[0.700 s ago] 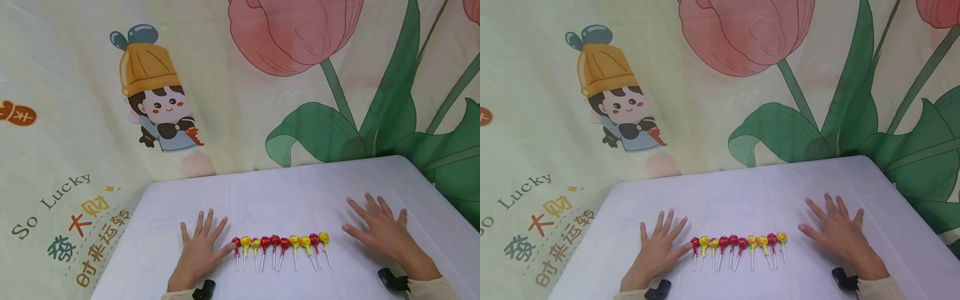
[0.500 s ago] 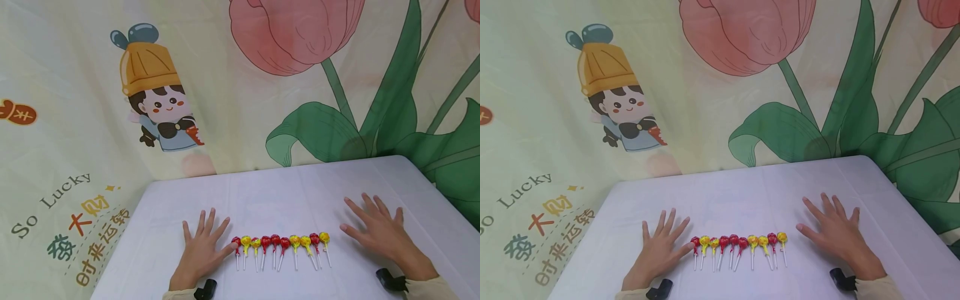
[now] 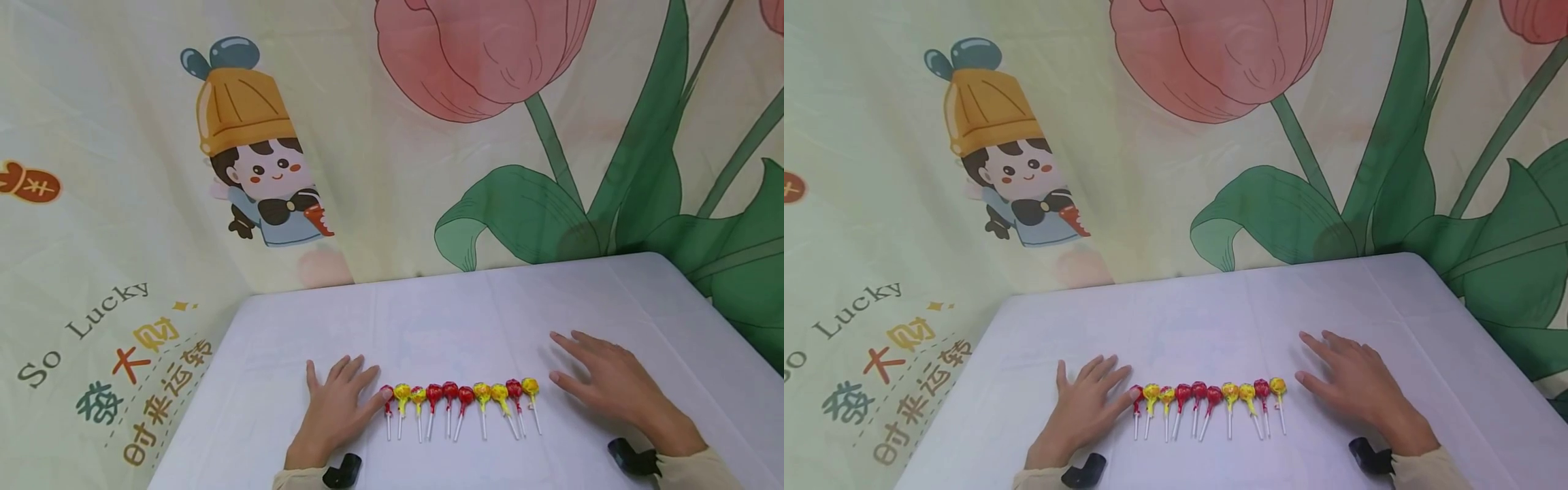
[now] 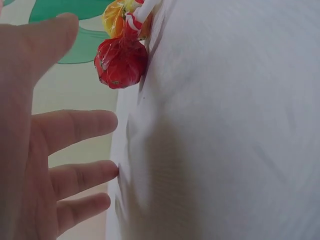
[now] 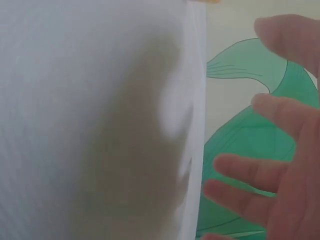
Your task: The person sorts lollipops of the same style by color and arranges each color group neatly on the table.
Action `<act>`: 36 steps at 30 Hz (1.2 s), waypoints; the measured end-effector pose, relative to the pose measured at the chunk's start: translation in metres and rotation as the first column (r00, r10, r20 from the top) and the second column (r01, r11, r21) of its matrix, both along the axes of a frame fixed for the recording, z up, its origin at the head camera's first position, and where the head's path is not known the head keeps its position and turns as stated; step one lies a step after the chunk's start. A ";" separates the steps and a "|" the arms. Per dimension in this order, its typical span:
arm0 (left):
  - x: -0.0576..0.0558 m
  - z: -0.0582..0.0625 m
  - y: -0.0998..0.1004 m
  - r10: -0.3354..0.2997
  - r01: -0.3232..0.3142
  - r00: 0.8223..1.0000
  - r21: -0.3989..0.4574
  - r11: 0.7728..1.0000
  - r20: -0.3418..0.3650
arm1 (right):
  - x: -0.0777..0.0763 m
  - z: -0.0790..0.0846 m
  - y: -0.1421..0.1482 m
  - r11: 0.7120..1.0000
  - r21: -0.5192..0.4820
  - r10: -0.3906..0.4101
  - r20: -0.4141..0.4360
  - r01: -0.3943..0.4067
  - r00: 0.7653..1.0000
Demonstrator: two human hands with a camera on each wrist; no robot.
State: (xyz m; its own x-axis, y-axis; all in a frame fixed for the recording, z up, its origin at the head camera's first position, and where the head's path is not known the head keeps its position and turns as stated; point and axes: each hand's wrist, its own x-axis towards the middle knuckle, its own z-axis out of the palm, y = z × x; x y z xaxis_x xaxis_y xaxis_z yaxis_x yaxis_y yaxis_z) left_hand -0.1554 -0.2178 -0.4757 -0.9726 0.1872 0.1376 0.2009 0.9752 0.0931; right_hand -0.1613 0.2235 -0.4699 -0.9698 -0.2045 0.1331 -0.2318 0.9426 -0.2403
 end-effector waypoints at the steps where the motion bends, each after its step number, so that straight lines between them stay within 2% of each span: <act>1: 0.000 0.000 0.000 -0.003 0.003 1.000 0.010 1.000 -0.007 | 0.000 0.000 -0.001 1.000 -0.007 0.007 0.005 -0.007 1.000; 8: -0.001 -0.005 0.000 -0.018 0.019 1.000 0.072 0.997 -0.022 | -0.003 -0.001 -0.007 0.998 -0.062 0.023 0.068 -0.019 0.997; 16: -0.003 -0.003 0.004 -0.040 0.042 0.999 0.106 0.994 -0.015 | -0.007 0.000 -0.012 0.993 -0.105 0.058 0.045 -0.053 0.997; 24: -0.004 -0.006 0.008 -0.075 0.070 0.996 0.117 0.991 0.039 | -0.007 -0.002 -0.019 0.984 -0.173 0.048 0.064 -0.037 0.997; 30: -0.004 -0.005 0.011 -0.071 0.066 0.997 0.118 0.991 0.038 | -0.009 -0.003 -0.022 0.975 -0.209 0.085 0.050 -0.073 0.995; 36: -0.005 -0.005 0.012 -0.120 0.099 0.989 0.228 0.969 0.083 | -0.013 -0.002 -0.023 0.961 -0.259 0.130 0.100 -0.101 0.986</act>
State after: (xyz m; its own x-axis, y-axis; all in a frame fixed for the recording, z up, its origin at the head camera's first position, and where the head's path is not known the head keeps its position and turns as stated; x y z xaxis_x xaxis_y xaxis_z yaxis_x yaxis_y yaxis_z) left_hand -0.1606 -0.2055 -0.4805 -0.9585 0.2683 0.0959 0.2849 0.9002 0.3293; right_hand -0.1747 0.2007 -0.4714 -0.9533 -0.2900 0.0843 -0.2924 0.8163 -0.4981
